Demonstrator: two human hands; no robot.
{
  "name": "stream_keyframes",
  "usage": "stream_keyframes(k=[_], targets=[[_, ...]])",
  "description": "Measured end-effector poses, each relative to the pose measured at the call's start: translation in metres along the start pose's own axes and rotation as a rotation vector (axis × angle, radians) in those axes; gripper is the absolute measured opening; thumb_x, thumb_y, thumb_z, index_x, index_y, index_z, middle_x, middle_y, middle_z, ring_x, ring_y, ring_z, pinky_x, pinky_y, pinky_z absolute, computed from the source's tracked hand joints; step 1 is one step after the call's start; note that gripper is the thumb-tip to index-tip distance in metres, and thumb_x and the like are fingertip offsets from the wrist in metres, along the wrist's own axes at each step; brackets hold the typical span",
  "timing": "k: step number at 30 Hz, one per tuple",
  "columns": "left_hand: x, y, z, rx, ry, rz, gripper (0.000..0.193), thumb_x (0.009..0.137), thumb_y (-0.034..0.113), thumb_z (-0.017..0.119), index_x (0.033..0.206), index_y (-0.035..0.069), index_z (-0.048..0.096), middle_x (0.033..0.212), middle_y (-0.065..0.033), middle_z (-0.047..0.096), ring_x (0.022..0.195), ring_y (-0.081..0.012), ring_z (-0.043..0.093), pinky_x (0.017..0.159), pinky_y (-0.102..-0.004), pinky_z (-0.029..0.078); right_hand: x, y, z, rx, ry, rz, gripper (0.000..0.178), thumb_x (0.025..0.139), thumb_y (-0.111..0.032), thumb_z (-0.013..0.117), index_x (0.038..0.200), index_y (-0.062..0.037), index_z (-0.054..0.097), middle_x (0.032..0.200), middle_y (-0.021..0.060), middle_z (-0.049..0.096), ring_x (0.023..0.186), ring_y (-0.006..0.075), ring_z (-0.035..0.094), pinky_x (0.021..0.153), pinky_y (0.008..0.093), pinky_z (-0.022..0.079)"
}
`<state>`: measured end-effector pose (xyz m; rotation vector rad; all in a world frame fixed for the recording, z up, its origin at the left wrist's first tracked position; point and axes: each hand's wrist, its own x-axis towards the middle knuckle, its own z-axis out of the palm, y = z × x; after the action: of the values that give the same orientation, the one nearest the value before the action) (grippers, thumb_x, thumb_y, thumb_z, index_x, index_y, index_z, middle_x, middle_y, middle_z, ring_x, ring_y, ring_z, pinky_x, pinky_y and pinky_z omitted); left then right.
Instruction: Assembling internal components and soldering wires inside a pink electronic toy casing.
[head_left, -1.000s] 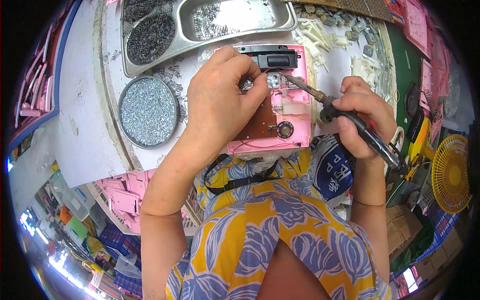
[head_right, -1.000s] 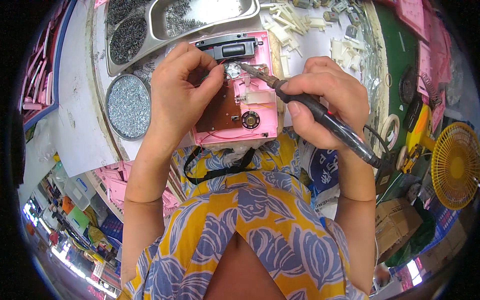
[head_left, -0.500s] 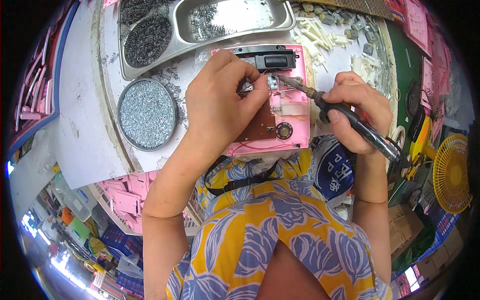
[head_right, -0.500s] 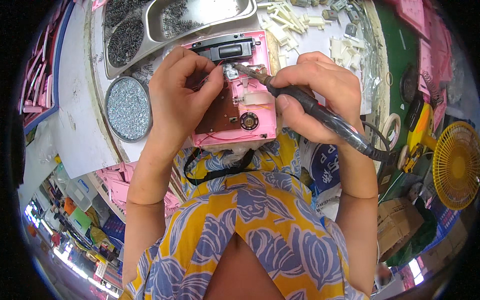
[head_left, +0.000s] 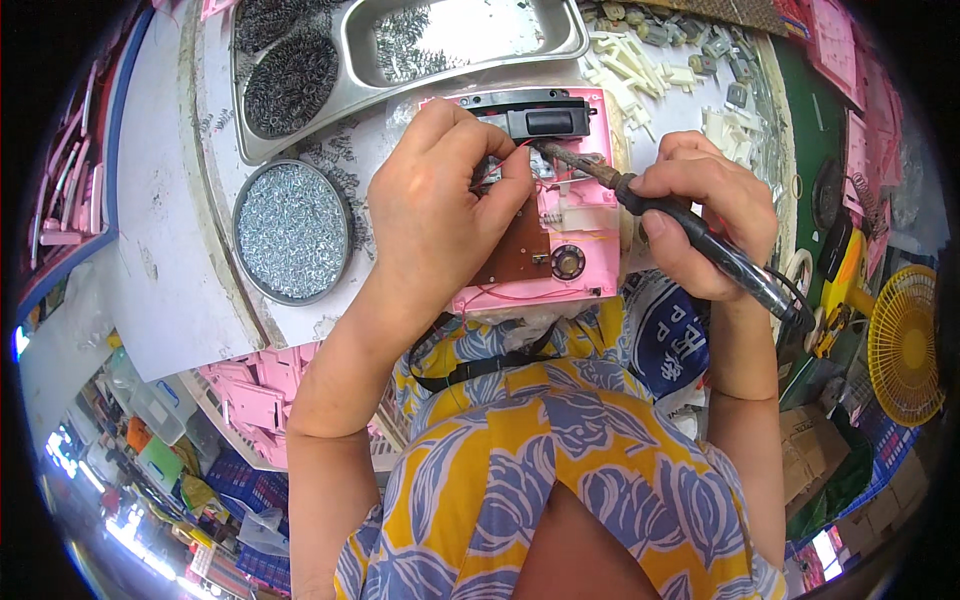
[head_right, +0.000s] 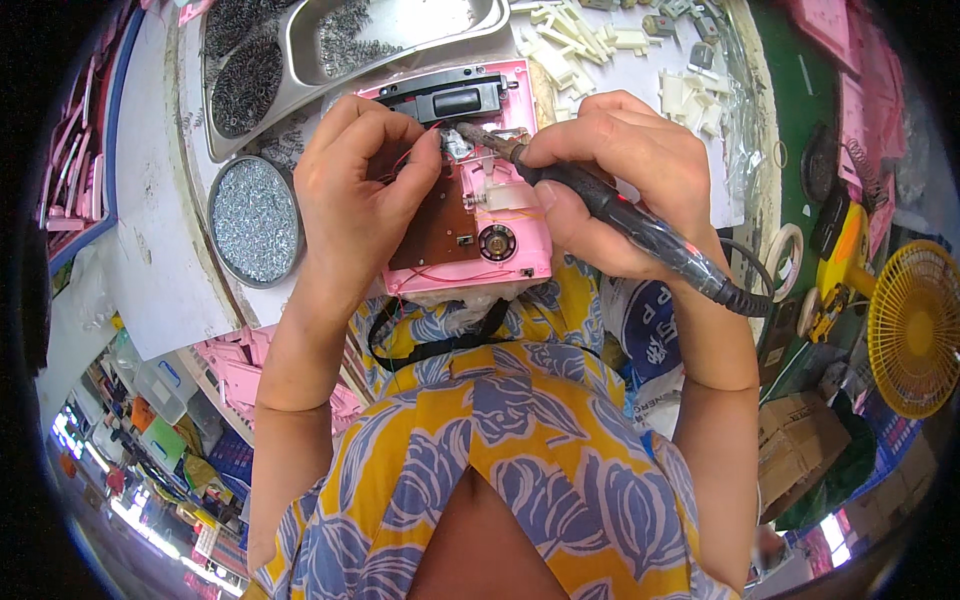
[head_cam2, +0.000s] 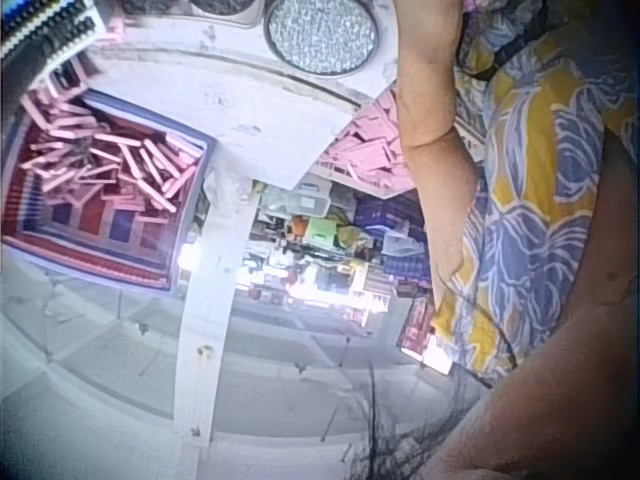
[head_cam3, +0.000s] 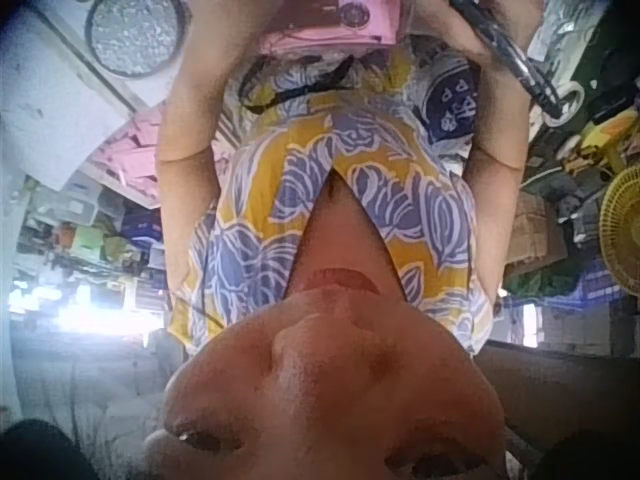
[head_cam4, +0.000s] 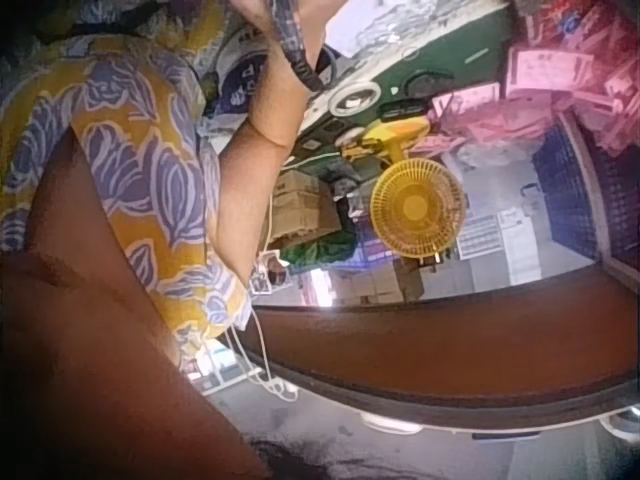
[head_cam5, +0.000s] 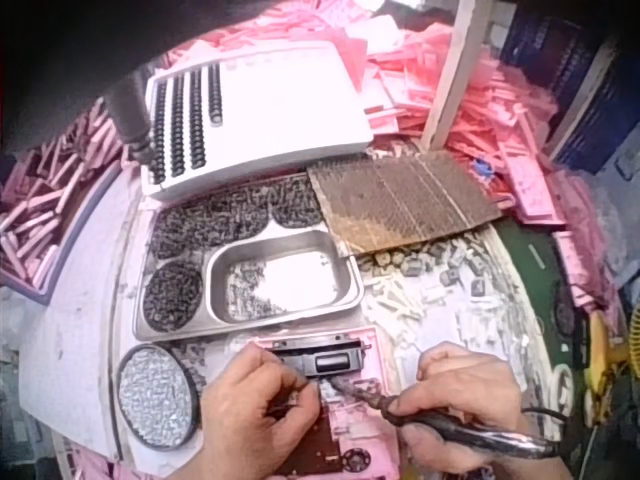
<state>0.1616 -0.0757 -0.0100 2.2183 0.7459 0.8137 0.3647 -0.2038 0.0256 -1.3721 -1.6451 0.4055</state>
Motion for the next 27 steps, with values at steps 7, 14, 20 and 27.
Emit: stream_keyframes(k=[7,14,20,27], targets=[[0.000,0.002,-0.002,0.022,-0.019,-0.028,0.013,0.078,0.010,0.079,0.080,0.008,0.067,0.081,-0.0051,0.059,0.060,-0.0212,0.060,0.054,-0.0329,0.049,0.000,-0.002,0.000,0.001,0.001,0.002,0.021,0.072,-0.008,0.075,0.091,-0.0027,0.071,0.070,0.0072,0.065,0.058,0.0213,0.059,0.064,0.0324,0.048],[0.000,0.001,0.000,0.059,0.004,0.010,0.013,0.078,0.011,0.079,0.079,0.008,0.067,0.083,-0.0045,0.060,0.061,-0.0210,0.061,0.054,-0.0333,0.050,0.000,-0.001,-0.003,-0.003,0.007,0.016,0.021,0.072,-0.008,0.075,0.092,-0.0022,0.071,0.071,0.0079,0.065,0.060,0.0222,0.059,0.064,0.0328,0.048],[-0.002,-0.001,0.002,0.082,0.025,0.035,0.013,0.078,0.010,0.079,0.080,0.008,0.066,0.083,-0.0042,0.060,0.060,-0.0207,0.061,0.053,-0.0329,0.049,-0.005,0.002,-0.004,0.014,0.017,0.004,0.022,0.072,-0.007,0.073,0.093,-0.0029,0.072,0.069,0.0057,0.064,0.060,0.0209,0.056,0.060,0.0314,0.046],[0.000,0.000,0.003,0.065,0.025,0.027,0.013,0.078,0.010,0.079,0.079,0.008,0.066,0.082,-0.0043,0.059,0.059,-0.0202,0.060,0.052,-0.0323,0.049,-0.014,-0.011,-0.017,0.036,0.037,0.051,0.022,0.073,-0.006,0.071,0.095,0.0007,0.071,0.068,0.0061,0.061,0.059,0.0185,0.052,0.057,0.0308,0.043]])
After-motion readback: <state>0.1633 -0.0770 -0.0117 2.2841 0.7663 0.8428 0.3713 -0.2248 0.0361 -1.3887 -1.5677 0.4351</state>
